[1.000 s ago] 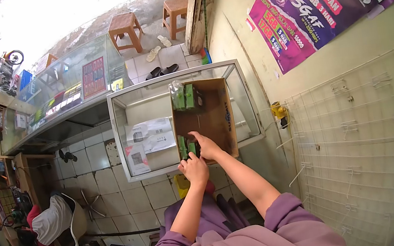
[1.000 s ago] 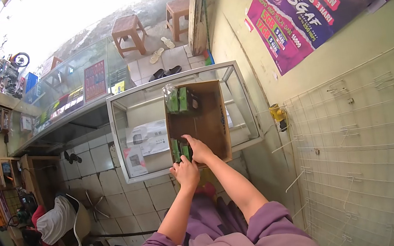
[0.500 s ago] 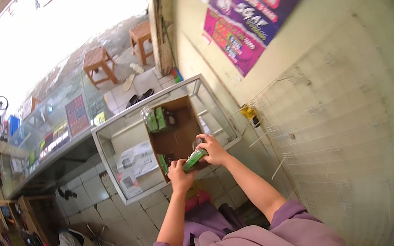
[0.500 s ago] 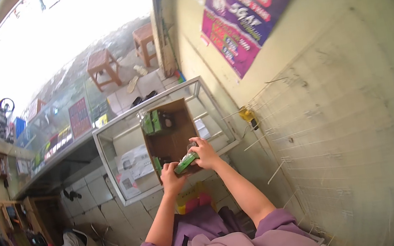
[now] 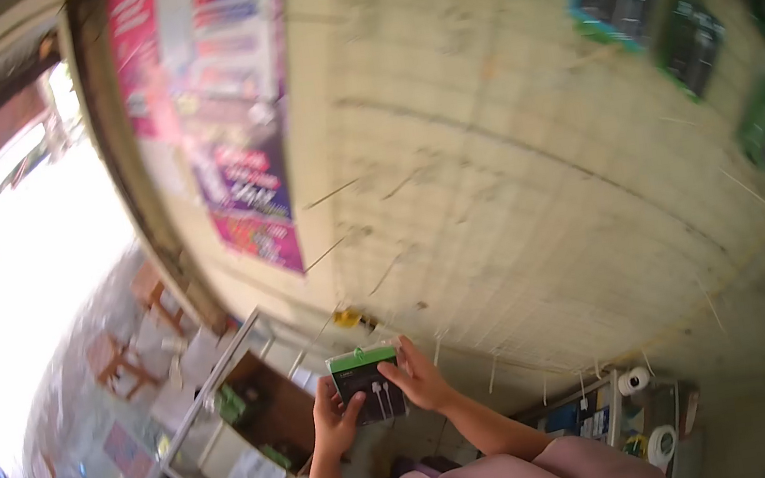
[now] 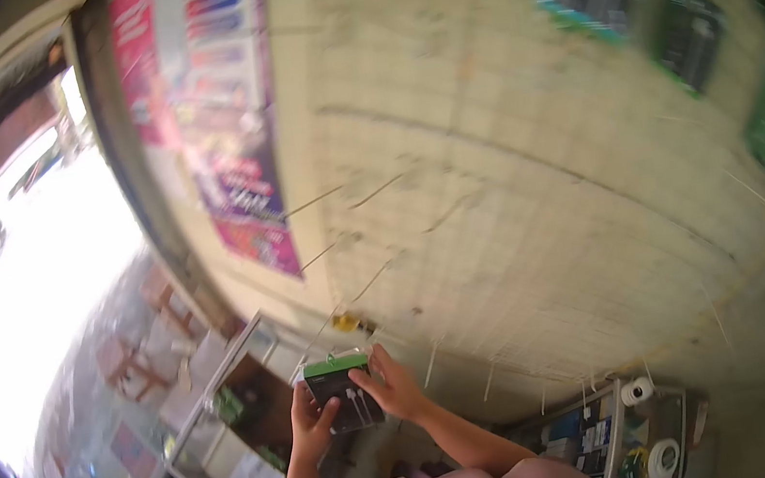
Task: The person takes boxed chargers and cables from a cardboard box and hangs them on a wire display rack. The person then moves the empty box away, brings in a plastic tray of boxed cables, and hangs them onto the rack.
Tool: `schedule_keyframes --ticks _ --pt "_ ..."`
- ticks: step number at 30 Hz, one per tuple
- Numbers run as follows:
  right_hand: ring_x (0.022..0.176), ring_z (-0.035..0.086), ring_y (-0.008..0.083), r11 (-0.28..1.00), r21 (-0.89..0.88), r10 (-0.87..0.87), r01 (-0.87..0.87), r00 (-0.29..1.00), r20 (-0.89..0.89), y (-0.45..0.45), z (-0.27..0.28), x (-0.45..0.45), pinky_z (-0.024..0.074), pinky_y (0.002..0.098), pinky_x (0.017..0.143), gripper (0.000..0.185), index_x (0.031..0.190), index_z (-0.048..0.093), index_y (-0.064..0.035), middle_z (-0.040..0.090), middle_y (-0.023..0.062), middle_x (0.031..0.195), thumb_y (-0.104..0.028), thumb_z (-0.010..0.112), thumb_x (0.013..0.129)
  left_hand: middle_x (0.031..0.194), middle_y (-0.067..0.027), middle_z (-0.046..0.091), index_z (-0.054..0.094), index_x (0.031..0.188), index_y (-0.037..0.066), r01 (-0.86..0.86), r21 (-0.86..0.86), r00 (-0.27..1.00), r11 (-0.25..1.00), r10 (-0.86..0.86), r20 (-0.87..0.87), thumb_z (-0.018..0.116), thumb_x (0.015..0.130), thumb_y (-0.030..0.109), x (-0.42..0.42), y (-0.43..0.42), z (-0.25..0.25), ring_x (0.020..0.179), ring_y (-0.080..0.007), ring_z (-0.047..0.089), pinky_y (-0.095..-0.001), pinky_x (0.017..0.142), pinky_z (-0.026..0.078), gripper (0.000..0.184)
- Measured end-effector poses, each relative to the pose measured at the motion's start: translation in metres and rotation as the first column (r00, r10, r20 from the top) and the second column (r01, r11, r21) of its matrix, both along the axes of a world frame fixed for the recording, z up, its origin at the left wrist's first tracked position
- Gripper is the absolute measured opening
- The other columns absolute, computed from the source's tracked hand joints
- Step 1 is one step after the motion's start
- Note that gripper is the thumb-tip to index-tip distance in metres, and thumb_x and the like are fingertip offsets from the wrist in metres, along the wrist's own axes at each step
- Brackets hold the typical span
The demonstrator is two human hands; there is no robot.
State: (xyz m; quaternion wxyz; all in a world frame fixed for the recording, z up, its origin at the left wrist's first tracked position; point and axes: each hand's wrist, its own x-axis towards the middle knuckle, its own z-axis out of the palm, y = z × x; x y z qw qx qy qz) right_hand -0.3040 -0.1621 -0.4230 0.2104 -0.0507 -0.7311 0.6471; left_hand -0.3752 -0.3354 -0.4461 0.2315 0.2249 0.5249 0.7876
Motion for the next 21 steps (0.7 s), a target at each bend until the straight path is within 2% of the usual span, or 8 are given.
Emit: schedule_keyframes --ticks 4,6,10,13,14,15,17,21 --pt "0.106 0.062 0.0222 0.944 0.240 -0.198 0.225 0.971 -0.131 0.005 0.055 0.071 0.0454 0.0305 0.090 0.048 0.135 0.038 0.0004 0.064 0.0157 0.113 -0.022 0.060 0.098 0.109 -0.0098 0.062 0.044 0.121 0.001 0.103 0.113 0.992 0.988 -0.094 -0.083 0.065 0.091 0.003 0.018 0.048 0.059 0.100 -0.0153 0.061 -0.0299 0.088 0.050 0.036" --pt "0.101 0.064 0.0237 0.918 0.305 -0.272 0.254 0.962 0.017 0.009 0.064 0.105 0.0478 0.0317 0.087 0.053 0.139 0.032 0.0025 0.064 0.0174 0.114 -0.020 0.058 0.099 0.108 -0.0097 0.062 0.045 0.121 0.001 0.157 0.199 0.982 0.967 -0.131 -0.136 0.063 0.093 0.005 0.031 0.070 0.085 0.100 -0.0151 0.061 -0.0301 0.088 0.049 0.034" --pt "0.098 0.067 0.0265 0.877 0.300 -0.331 0.376 0.924 -0.190 0.031 0.060 0.147 0.0511 0.0321 0.080 0.057 0.141 0.029 0.0047 0.063 0.0188 0.115 -0.019 0.059 0.098 0.109 -0.0088 0.063 0.046 0.122 0.000 0.273 0.151 0.953 0.950 -0.246 -0.174 0.063 0.094 0.007 0.064 0.113 0.112 0.101 -0.0154 0.061 -0.0299 0.090 0.048 0.033" --pt "0.081 0.068 0.0199 0.750 0.333 -0.490 0.572 0.818 -0.301 0.041 0.085 0.181 0.0529 0.0303 0.066 0.052 0.137 0.032 0.0060 0.064 0.0203 0.104 -0.017 0.058 0.098 0.111 -0.0091 0.062 0.046 0.125 -0.001 0.388 0.223 0.913 0.894 -0.339 -0.228 0.062 0.095 0.008 0.097 0.142 0.133 0.105 -0.0152 0.060 -0.0303 0.092 0.048 0.035" --pt "0.081 0.068 0.0199 0.733 0.341 -0.499 0.588 0.806 -0.318 0.043 0.098 0.192 0.0529 0.0303 0.066 0.052 0.137 0.032 0.0060 0.064 0.0203 0.104 -0.017 0.058 0.098 0.118 -0.0132 0.060 0.036 0.136 0.000 0.441 0.237 0.888 0.866 -0.381 -0.258 0.066 0.092 0.004 0.104 0.151 0.138 0.109 -0.0177 0.059 -0.0318 0.094 0.047 0.054" --pt "0.076 0.066 0.0165 0.734 0.275 -0.562 0.621 0.782 -0.268 0.043 0.119 0.203 0.0530 0.0293 0.062 0.050 0.135 0.033 0.0062 0.065 0.0191 0.101 -0.017 0.057 0.098 0.118 -0.0132 0.060 0.036 0.136 0.000 0.456 0.248 0.880 0.855 -0.390 -0.273 0.066 0.092 0.004 0.116 0.156 0.151 0.109 -0.0177 0.059 -0.0318 0.094 0.047 0.054" --pt "0.070 0.065 0.0131 0.721 0.214 -0.620 0.659 0.751 -0.227 0.044 0.162 0.224 0.0531 0.0283 0.058 0.048 0.133 0.034 0.0063 0.065 0.0180 0.098 -0.017 0.057 0.098 0.127 -0.0200 0.054 0.017 0.146 0.001 0.544 0.274 0.797 0.793 -0.385 -0.466 0.070 0.086 -0.001 0.139 0.158 0.186 0.113 -0.0227 0.059 -0.0345 0.096 0.047 0.080" --pt "0.066 0.063 0.0115 0.673 0.272 -0.576 0.688 0.718 -0.389 0.060 0.228 0.252 0.0534 0.0266 0.054 0.040 0.125 0.037 0.0054 0.064 0.0134 0.093 -0.020 0.055 0.100 0.130 -0.0245 0.050 0.001 0.149 0.004 0.632 0.316 0.654 0.708 -0.267 -0.708 0.072 0.083 -0.005 0.156 0.178 0.237 0.116 -0.0275 0.058 -0.0370 0.097 0.047 0.097"
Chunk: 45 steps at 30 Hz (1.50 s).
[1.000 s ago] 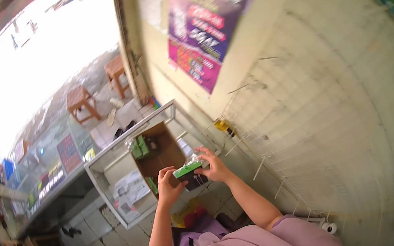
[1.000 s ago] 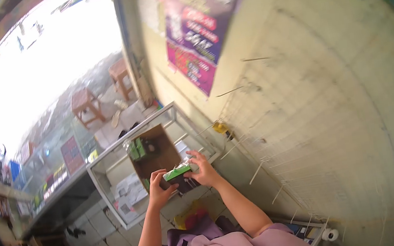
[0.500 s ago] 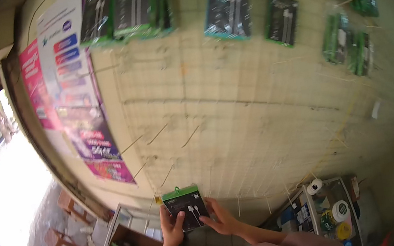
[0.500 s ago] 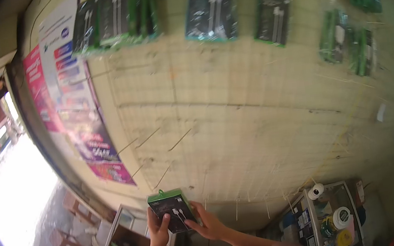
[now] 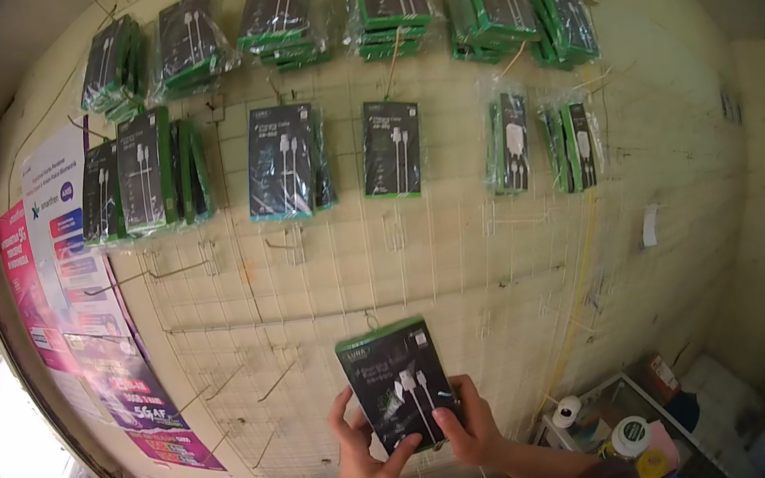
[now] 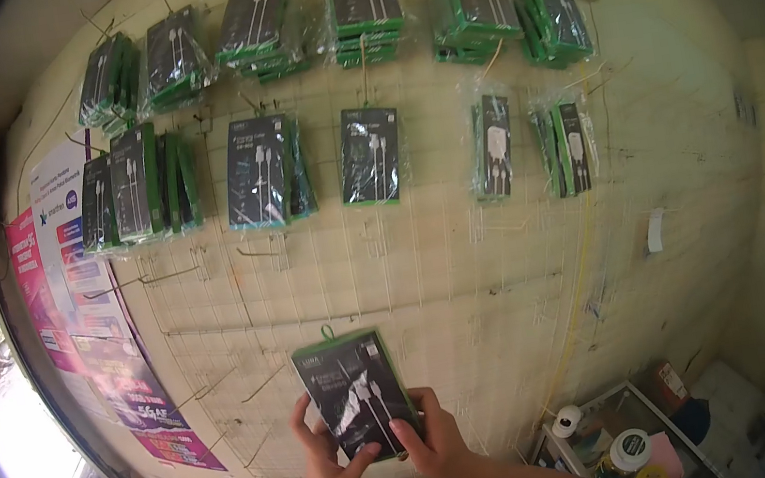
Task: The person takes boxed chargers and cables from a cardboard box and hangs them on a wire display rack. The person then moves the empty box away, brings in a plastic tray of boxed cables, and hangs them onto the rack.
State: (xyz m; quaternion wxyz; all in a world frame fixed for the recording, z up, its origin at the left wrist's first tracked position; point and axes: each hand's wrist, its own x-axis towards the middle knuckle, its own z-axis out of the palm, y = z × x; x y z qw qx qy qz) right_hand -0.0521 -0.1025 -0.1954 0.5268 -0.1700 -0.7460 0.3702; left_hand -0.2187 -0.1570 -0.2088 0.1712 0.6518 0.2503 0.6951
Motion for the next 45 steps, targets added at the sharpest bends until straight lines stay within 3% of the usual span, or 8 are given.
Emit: schedule_keyframes --ticks 4,7,9,13,19,36,42,45 --pt "0.064 0.062 0.0105 0.961 -0.103 0.231 -0.258 0.948 -0.218 0.022 0.066 0.008 0.0526 0.0256 0.052 0.028 0.114 0.039 0.0010 0.061 0.0106 0.091 -0.020 0.053 0.101 0.129 -0.0241 0.050 0.003 0.150 0.003 -0.021 0.113 0.994 0.993 0.033 -0.107 0.071 0.084 -0.002 0.008 0.023 0.076 0.112 -0.0279 0.060 -0.0374 0.092 0.050 0.096" --pt "0.063 0.060 0.0088 0.976 0.097 0.215 -0.194 0.924 -0.316 0.034 0.119 0.012 0.0509 0.0237 0.050 0.026 0.112 0.040 -0.0004 0.060 0.0096 0.091 -0.021 0.052 0.102 0.132 -0.0226 0.047 -0.001 0.153 0.009 -0.074 0.139 0.958 0.988 0.109 -0.265 0.066 0.088 -0.001 0.012 0.036 0.133 0.120 -0.0272 0.055 -0.0379 0.096 0.050 0.094" --pt "0.061 0.060 0.0079 0.976 0.166 0.189 -0.140 0.924 -0.332 0.054 0.147 0.012 0.0491 0.0221 0.048 0.027 0.109 0.041 -0.0019 0.059 0.0086 0.091 -0.025 0.052 0.102 0.127 -0.0203 0.050 0.005 0.156 0.012 -0.198 0.119 0.938 0.973 0.223 -0.266 0.064 0.092 0.004 0.024 0.035 0.171 0.105 -0.0226 0.064 -0.0291 0.073 0.058 0.087" --pt "0.057 0.060 0.0091 0.974 0.217 0.156 -0.069 0.897 -0.413 0.085 0.192 0.000 0.0464 0.0225 0.042 0.032 0.107 0.044 -0.0028 0.061 0.0067 0.081 -0.033 0.054 0.101 0.124 -0.0174 0.052 0.008 0.157 0.018 -0.221 0.341 0.907 0.914 0.321 -0.273 0.060 0.095 0.006 0.023 0.070 0.221 0.084 -0.0166 0.068 -0.0240 0.046 0.053 0.082" --pt "0.051 0.062 0.0128 0.971 0.239 0.099 0.019 0.876 -0.472 0.117 0.238 -0.020 0.0445 0.0240 0.038 0.036 0.106 0.046 -0.0013 0.064 0.0094 0.076 -0.035 0.056 0.100 0.125 -0.0163 0.054 0.008 0.157 0.018 -0.273 0.327 0.872 0.905 0.376 -0.312 0.058 0.097 0.010 0.013 0.094 0.269 0.082 -0.0156 0.067 -0.0258 0.047 0.054 0.078" --pt "0.044 0.062 0.0194 0.983 0.131 -0.054 0.125 0.895 -0.443 0.177 0.255 -0.044 0.0418 0.0292 0.032 0.043 0.105 0.050 0.0032 0.064 0.0135 0.073 -0.037 0.062 0.096 0.127 -0.0219 0.055 0.013 0.155 0.016 -0.269 0.151 0.916 0.951 0.301 -0.264 0.060 0.096 0.013 -0.004 0.150 0.286 0.085 -0.0249 0.068 -0.0322 0.052 0.059 0.075" --pt "0.048 0.065 0.0228 0.991 0.052 -0.089 0.123 0.897 -0.432 0.210 0.235 -0.063 0.0475 0.0277 0.035 0.043 0.106 0.050 0.0032 0.065 0.0129 0.076 -0.037 0.061 0.097 0.117 -0.0212 0.057 0.011 0.156 0.020 -0.502 0.125 0.807 0.856 0.515 -0.289 0.062 0.094 0.015 -0.027 0.206 0.262 0.096 -0.0266 0.065 -0.0302 0.049 0.059 0.080" --pt "0.055 0.068 0.0252 0.995 -0.048 -0.103 0.091 0.919 -0.381 0.226 0.227 -0.065 0.0508 0.0291 0.039 0.046 0.116 0.047 0.0030 0.066 0.0156 0.087 -0.037 0.062 0.096 0.117 -0.0237 0.057 0.014 0.156 0.020 -0.621 0.193 0.681 0.760 0.645 -0.346 0.063 0.093 0.014 -0.039 0.227 0.247 0.104 -0.0335 0.062 -0.0382 0.062 0.060 0.080"
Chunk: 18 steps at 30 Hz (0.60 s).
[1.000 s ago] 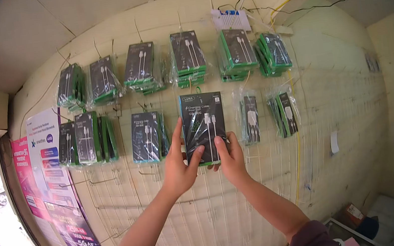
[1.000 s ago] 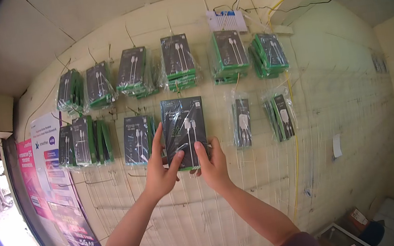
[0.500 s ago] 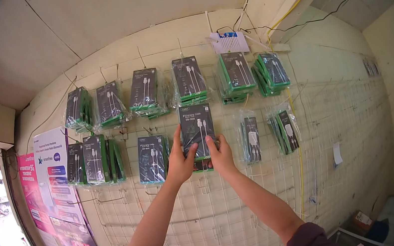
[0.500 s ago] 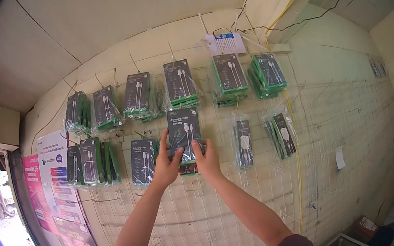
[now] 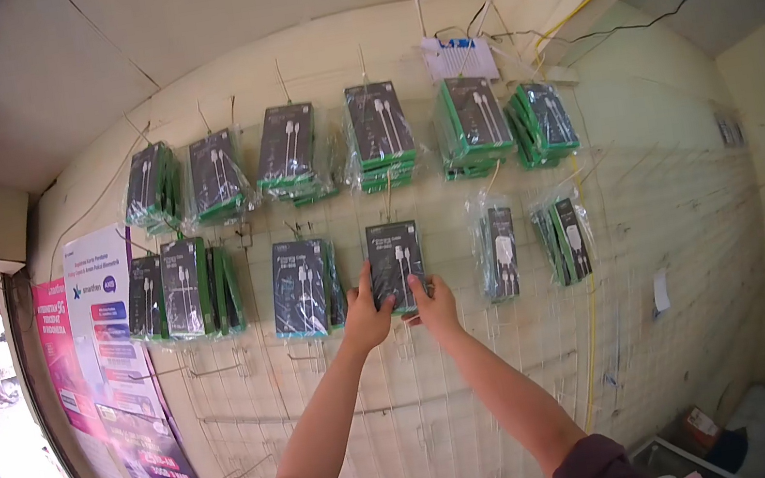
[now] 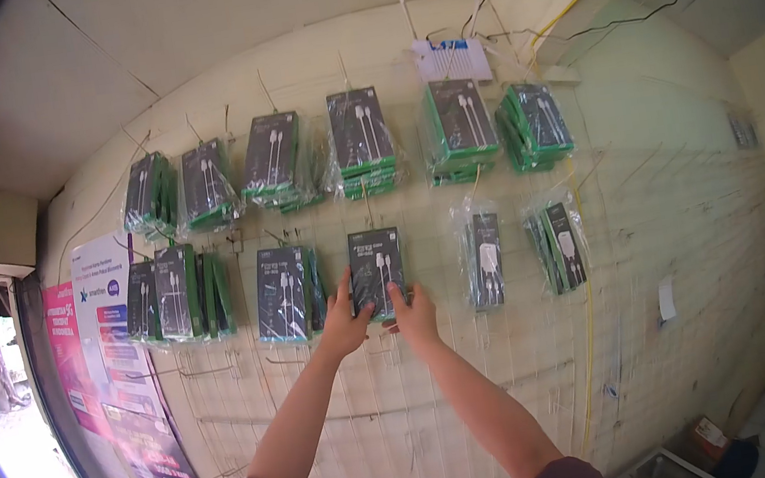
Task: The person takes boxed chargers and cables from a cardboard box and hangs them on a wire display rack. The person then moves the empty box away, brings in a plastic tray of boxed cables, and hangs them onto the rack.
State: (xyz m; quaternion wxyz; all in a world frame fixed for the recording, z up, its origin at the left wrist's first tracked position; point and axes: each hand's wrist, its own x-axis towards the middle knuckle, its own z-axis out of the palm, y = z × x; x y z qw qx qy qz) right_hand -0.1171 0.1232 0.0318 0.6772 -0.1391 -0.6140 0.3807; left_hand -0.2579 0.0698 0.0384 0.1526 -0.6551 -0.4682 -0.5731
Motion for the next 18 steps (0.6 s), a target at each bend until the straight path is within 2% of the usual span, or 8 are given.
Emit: schedule_keyframes --ticks 2,5,6,8,12,14,16,18 --pt "0.058 0.069 0.0257 1.000 -0.003 -0.001 0.001 1.000 0.005 0.012 -0.012 0.001 0.0517 0.0301 0.040 0.048 0.121 0.045 0.0012 0.066 0.0164 0.093 -0.036 0.062 0.096 0.115 -0.0281 0.057 0.023 0.154 0.015 -0.059 0.052 0.992 0.997 0.064 -0.105 0.059 0.094 0.016 -0.005 -0.002 -0.012 0.102 -0.0423 0.061 -0.0462 0.081 0.054 0.070" --pt "0.065 0.070 0.0234 0.992 0.014 -0.129 0.129 0.992 0.012 0.005 -0.035 0.010 0.0530 0.0308 0.044 0.054 0.135 0.038 -0.0060 0.063 0.0151 0.108 -0.029 0.066 0.094 0.115 -0.0365 0.054 0.032 0.149 0.006 -0.026 -0.020 0.993 0.999 0.024 -0.112 0.052 0.096 0.016 -0.005 -0.034 -0.030 0.109 -0.0511 0.054 -0.0507 0.094 0.046 0.058" --pt "0.067 0.070 0.0220 0.978 0.025 -0.205 0.205 0.978 0.020 -0.009 -0.044 0.016 0.0529 0.0302 0.045 0.054 0.136 0.039 -0.0069 0.062 0.0141 0.112 -0.025 0.067 0.093 0.111 -0.0332 0.060 0.049 0.137 0.000 -0.039 -0.049 0.999 0.998 0.038 -0.032 0.050 0.097 0.015 0.005 -0.057 -0.038 0.104 -0.0489 0.058 -0.0497 0.090 0.048 0.043" --pt "0.073 0.066 0.0160 0.879 0.227 -0.416 0.420 0.907 -0.065 -0.034 -0.070 0.023 0.0507 0.0242 0.050 0.051 0.133 0.043 -0.0036 0.058 0.0141 0.121 -0.019 0.068 0.092 0.105 -0.0284 0.064 0.054 0.130 -0.001 -0.084 -0.082 0.996 0.993 0.081 -0.038 0.052 0.097 0.016 0.015 -0.103 -0.066 0.098 -0.0438 0.062 -0.0459 0.086 0.051 0.037" --pt "0.080 0.061 0.0126 0.942 0.113 -0.298 0.315 0.944 -0.143 -0.137 -0.135 0.026 0.0513 0.0227 0.064 0.039 0.125 0.047 -0.0013 0.057 0.0130 0.120 -0.005 0.065 0.090 0.096 -0.0187 0.070 0.066 0.111 -0.002 -0.059 -0.191 0.990 0.980 0.082 0.113 0.058 0.095 0.016 0.015 -0.177 -0.140 0.086 -0.0307 0.070 -0.0352 0.070 0.057 0.025" --pt "0.079 0.060 0.0120 0.990 0.118 -0.059 0.080 0.984 -0.171 -0.176 -0.179 0.013 0.0521 0.0244 0.064 0.033 0.121 0.048 0.0015 0.057 0.0139 0.118 0.000 0.061 0.091 0.096 -0.0181 0.070 0.066 0.110 -0.001 -0.012 -0.300 0.976 0.954 0.076 0.202 0.060 0.094 0.016 0.000 -0.200 -0.188 0.085 -0.0284 0.071 -0.0325 0.067 0.057 0.024" --pt "0.079 0.061 0.0123 0.997 0.063 0.045 -0.041 0.997 -0.059 -0.210 -0.231 -0.014 0.0522 0.0243 0.065 0.031 0.120 0.048 0.0027 0.058 0.0142 0.115 0.001 0.059 0.091 0.098 -0.0166 0.070 0.066 0.108 0.000 0.090 -0.415 0.933 0.905 0.069 0.353 0.064 0.092 0.016 -0.018 -0.227 -0.245 0.086 -0.0263 0.071 -0.0318 0.068 0.058 0.024" --pt "0.079 0.061 0.0125 0.984 -0.007 0.177 -0.177 0.983 0.039 -0.242 -0.270 -0.046 0.0523 0.0243 0.065 0.029 0.119 0.047 0.0039 0.059 0.0145 0.113 0.002 0.058 0.091 0.098 -0.0165 0.070 0.066 0.108 -0.001 0.031 -0.501 0.888 0.865 0.206 0.411 0.064 0.091 0.016 -0.036 -0.255 -0.301 0.087 -0.0264 0.071 -0.0326 0.070 0.058 0.024"
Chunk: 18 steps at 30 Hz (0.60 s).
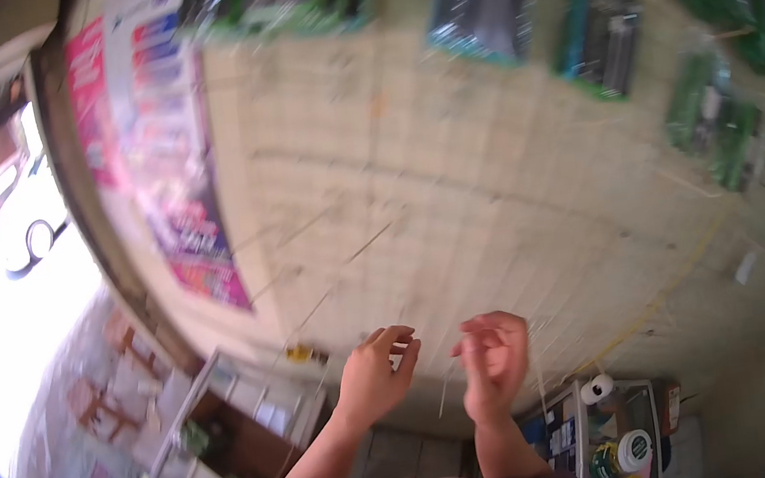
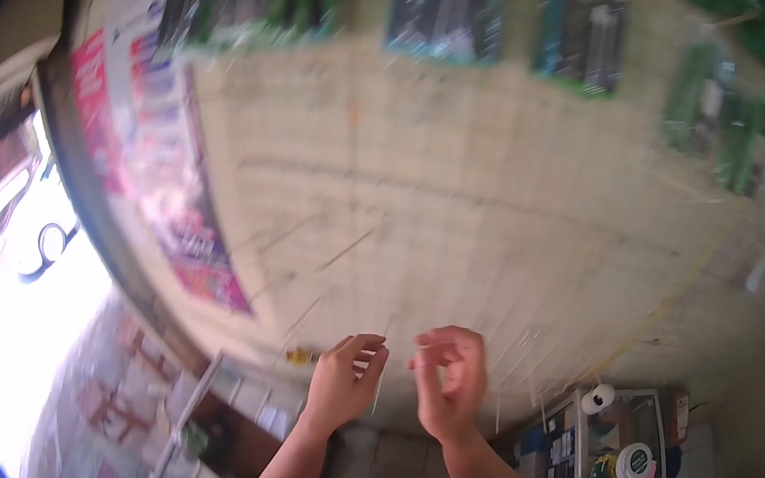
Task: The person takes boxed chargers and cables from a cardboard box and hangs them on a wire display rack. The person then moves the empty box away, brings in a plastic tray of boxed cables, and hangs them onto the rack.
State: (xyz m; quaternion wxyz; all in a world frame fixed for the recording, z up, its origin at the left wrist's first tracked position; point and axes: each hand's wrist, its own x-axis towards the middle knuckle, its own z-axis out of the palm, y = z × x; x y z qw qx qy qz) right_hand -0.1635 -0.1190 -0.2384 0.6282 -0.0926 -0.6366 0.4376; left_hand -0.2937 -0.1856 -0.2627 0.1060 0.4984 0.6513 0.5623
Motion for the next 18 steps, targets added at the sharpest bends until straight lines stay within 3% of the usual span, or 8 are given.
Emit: schedule_keyframes --ticks 2,6,9,11,13,14,16,18 --pt "0.073 0.060 0.0129 0.976 -0.028 0.215 -0.214 0.963 0.159 -0.026 -0.041 -0.035 0.0487 0.0239 0.062 0.026 0.117 0.049 0.0018 0.062 0.0117 0.099 -0.003 0.058 0.093 0.100 -0.0168 0.069 0.066 0.109 0.000 -0.083 -0.140 0.991 0.987 0.097 0.094 0.065 0.089 0.015 -0.015 -0.038 -0.054 0.089 -0.0268 0.071 -0.0355 0.076 0.057 0.025" --pt "0.076 0.063 0.0116 0.868 -0.186 0.495 -0.460 0.768 0.408 -0.069 -0.120 -0.100 0.0490 0.0238 0.061 0.024 0.115 0.056 0.0004 0.063 0.0083 0.100 -0.002 0.062 0.091 0.103 -0.0169 0.068 0.067 0.107 0.003 -0.288 -0.321 0.911 0.902 0.362 0.198 0.066 0.087 0.021 -0.041 -0.117 -0.181 0.091 -0.0305 0.069 -0.0398 0.081 0.054 0.027" --pt "0.074 0.064 0.0121 0.788 -0.220 0.574 -0.575 0.558 0.599 -0.105 -0.171 -0.148 0.0480 0.0246 0.059 0.024 0.113 0.059 -0.0038 0.063 0.0068 0.100 -0.005 0.063 0.090 0.105 -0.0176 0.066 0.066 0.110 0.004 -0.491 -0.447 0.756 0.748 0.621 0.207 0.067 0.085 0.019 -0.048 -0.174 -0.271 0.094 -0.0320 0.068 -0.0402 0.082 0.053 0.029" --pt "0.073 0.064 0.0148 0.693 -0.233 0.575 -0.683 0.327 0.750 -0.128 -0.207 -0.177 0.0497 0.0269 0.061 0.026 0.115 0.059 -0.0063 0.062 0.0085 0.099 -0.007 0.064 0.089 0.109 -0.0198 0.064 0.063 0.115 0.001 -0.540 -0.541 0.649 0.644 0.728 0.219 0.068 0.084 0.017 -0.049 -0.202 -0.325 0.097 -0.0317 0.067 -0.0389 0.085 0.053 0.036" --pt "0.074 0.065 0.0179 0.593 -0.288 0.624 -0.752 0.202 0.755 -0.149 -0.263 -0.205 0.0522 0.0306 0.066 0.027 0.113 0.059 -0.0066 0.062 0.0104 0.099 -0.006 0.064 0.087 0.113 -0.0227 0.062 0.057 0.121 -0.004 -0.691 -0.540 0.344 0.481 0.875 0.339 0.068 0.084 0.017 -0.047 -0.222 -0.385 0.097 -0.0300 0.068 -0.0374 0.086 0.053 0.044" --pt "0.075 0.066 0.0187 0.525 -0.295 0.618 -0.798 0.119 0.778 -0.158 -0.295 -0.216 0.0530 0.0323 0.068 0.026 0.112 0.059 -0.0062 0.062 0.0110 0.099 -0.005 0.064 0.087 0.118 -0.0250 0.060 0.050 0.127 -0.010 -0.695 -0.607 0.238 0.385 0.920 0.312 0.068 0.085 0.016 -0.047 -0.228 -0.383 0.101 -0.0295 0.068 -0.0373 0.089 0.053 0.053" --pt "0.083 0.067 0.0216 0.427 -0.363 0.562 -0.828 -0.072 0.824 -0.171 -0.340 -0.253 0.0552 0.0339 0.075 0.026 0.112 0.059 -0.0042 0.063 0.0131 0.104 -0.003 0.063 0.086 0.120 -0.0251 0.059 0.048 0.129 -0.011 -0.712 -0.647 0.065 0.273 0.943 0.326 0.068 0.086 0.016 -0.066 -0.233 -0.412 0.104 -0.0302 0.067 -0.0378 0.090 0.053 0.055" --pt "0.083 0.067 0.0224 0.359 -0.335 0.539 -0.871 -0.100 0.836 -0.188 -0.389 -0.275 0.0551 0.0341 0.077 0.027 0.112 0.059 -0.0042 0.063 0.0132 0.105 -0.001 0.062 0.085 0.125 -0.0269 0.057 0.043 0.133 -0.015 -0.712 -0.682 -0.150 0.167 0.913 0.380 0.067 0.087 0.015 -0.067 -0.238 -0.436 0.111 -0.0316 0.065 -0.0378 0.092 0.052 0.060"
